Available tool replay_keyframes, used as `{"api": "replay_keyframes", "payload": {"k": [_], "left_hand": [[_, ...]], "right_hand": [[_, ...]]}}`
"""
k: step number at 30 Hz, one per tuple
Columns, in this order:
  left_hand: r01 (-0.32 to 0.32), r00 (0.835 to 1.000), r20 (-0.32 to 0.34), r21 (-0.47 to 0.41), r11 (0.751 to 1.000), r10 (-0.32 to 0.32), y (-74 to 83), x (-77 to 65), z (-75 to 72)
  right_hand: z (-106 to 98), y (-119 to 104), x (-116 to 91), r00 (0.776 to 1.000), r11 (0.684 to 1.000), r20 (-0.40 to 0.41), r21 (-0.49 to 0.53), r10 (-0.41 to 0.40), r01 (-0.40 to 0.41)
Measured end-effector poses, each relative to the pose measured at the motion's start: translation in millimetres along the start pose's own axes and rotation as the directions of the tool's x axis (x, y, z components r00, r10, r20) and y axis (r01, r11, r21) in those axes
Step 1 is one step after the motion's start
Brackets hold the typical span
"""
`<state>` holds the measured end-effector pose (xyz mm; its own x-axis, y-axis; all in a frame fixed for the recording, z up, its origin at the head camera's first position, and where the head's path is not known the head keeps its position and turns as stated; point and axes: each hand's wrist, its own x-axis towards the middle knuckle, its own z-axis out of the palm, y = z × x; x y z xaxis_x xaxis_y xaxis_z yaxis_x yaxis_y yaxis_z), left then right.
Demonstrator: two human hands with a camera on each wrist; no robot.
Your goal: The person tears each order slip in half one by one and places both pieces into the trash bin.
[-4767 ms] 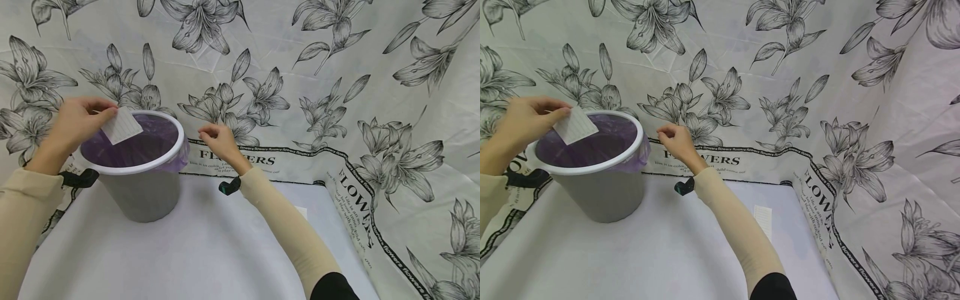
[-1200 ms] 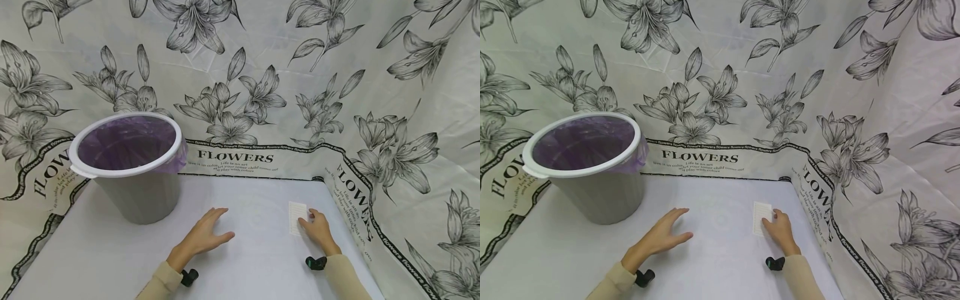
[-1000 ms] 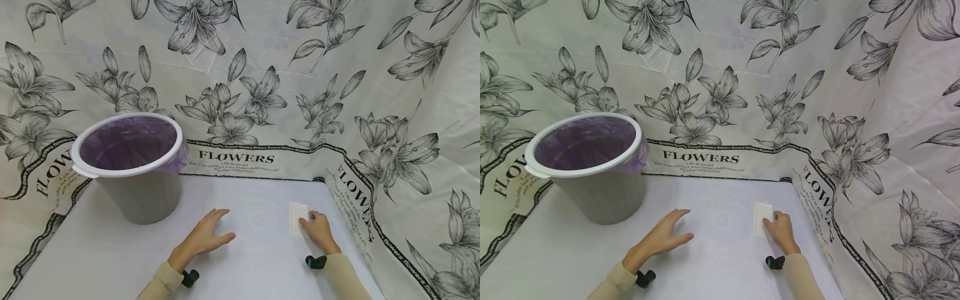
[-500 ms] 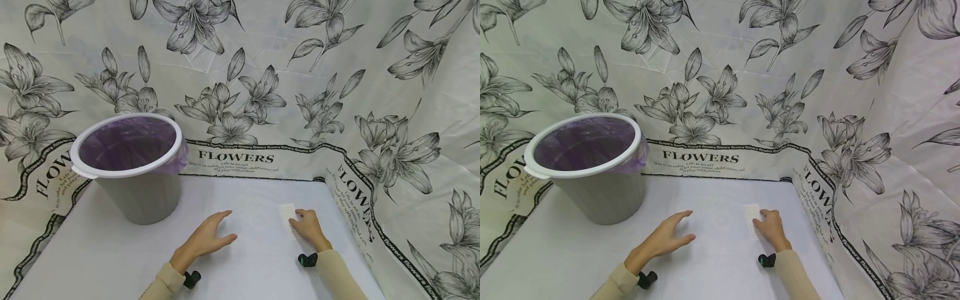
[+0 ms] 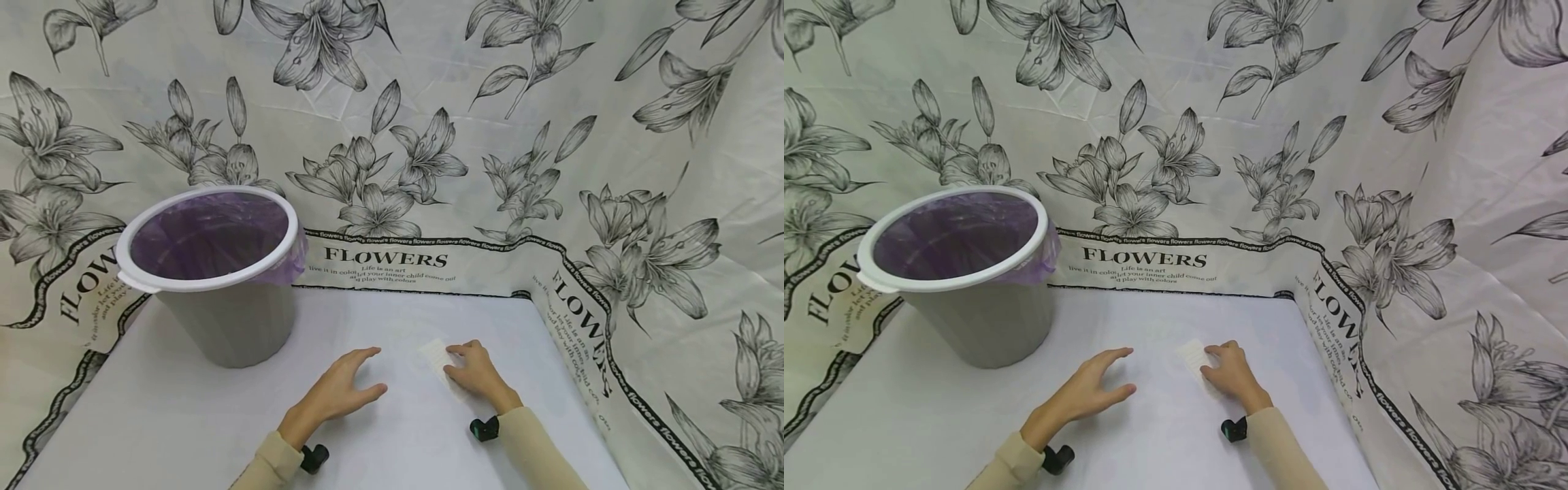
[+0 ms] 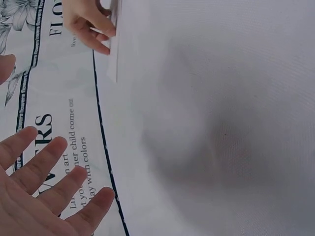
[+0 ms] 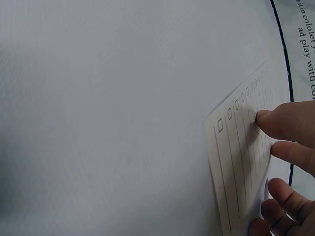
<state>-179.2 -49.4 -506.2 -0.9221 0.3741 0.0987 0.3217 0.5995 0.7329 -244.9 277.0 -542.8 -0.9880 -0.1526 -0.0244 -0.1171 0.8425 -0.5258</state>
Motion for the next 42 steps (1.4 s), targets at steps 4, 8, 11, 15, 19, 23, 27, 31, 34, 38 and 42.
{"api": "replay_keyframes", "payload": {"k": [4,8,11,15,19,23,27,31,34,38,42], "left_hand": [[-0.011,1.000,0.002,0.003,1.000,0.011,0.5,0.3,1.5],[-0.011,1.000,0.006,0.010,1.000,0.011,0.6,0.3,2.9],[-0.009,1.000,0.007,0.018,1.000,0.009,0.1,0.2,3.9],[-0.017,1.000,-0.001,0.019,1.000,0.017,-0.7,-0.5,4.3],[-0.030,1.000,-0.009,0.017,0.999,0.030,-1.0,-1.1,4.6],[-0.033,0.999,-0.006,0.022,0.999,0.033,-1.4,-0.7,5.3],[-0.029,1.000,0.007,0.022,0.999,0.029,-1.2,0.0,6.0],[-0.034,0.999,0.014,0.014,0.999,0.034,-0.6,0.6,6.7],[-0.040,0.999,0.010,0.012,0.999,0.040,-0.5,0.7,7.1],[-0.040,0.999,0.014,0.005,0.999,0.040,-0.9,0.5,7.7],[-0.032,0.999,0.019,0.003,0.999,0.032,-1.5,0.7,9.0]], "right_hand": [[5.3,-11.5,1.3,0.999,0.999,0.033,0.007,-0.040,0.040],[8.8,-20.0,2.1,0.995,0.997,0.059,0.002,-0.077,0.077],[9.4,-23.1,1.9,0.994,0.995,0.047,0.005,-0.095,0.095],[7.3,-21.3,0.0,0.998,0.998,-0.007,0.025,-0.060,0.060],[5.3,-15.7,-3.5,0.999,0.999,-0.025,0.044,0.022,-0.020],[5.5,-11.0,-6.1,0.998,0.997,-0.017,0.044,0.057,-0.056],[5.9,-9.9,-6.1,0.998,0.998,-0.019,0.038,0.059,-0.058],[4.6,-11.9,-5.0,0.997,0.997,-0.012,0.029,0.071,-0.070],[3.4,-13.6,-3.2,0.997,0.997,0.004,0.032,0.074,-0.074],[2.0,-15.8,-2.0,0.997,0.997,0.027,0.037,0.066,-0.067],[1.7,-16.3,-2.0,0.998,0.998,0.038,0.038,0.044,-0.045]]}}
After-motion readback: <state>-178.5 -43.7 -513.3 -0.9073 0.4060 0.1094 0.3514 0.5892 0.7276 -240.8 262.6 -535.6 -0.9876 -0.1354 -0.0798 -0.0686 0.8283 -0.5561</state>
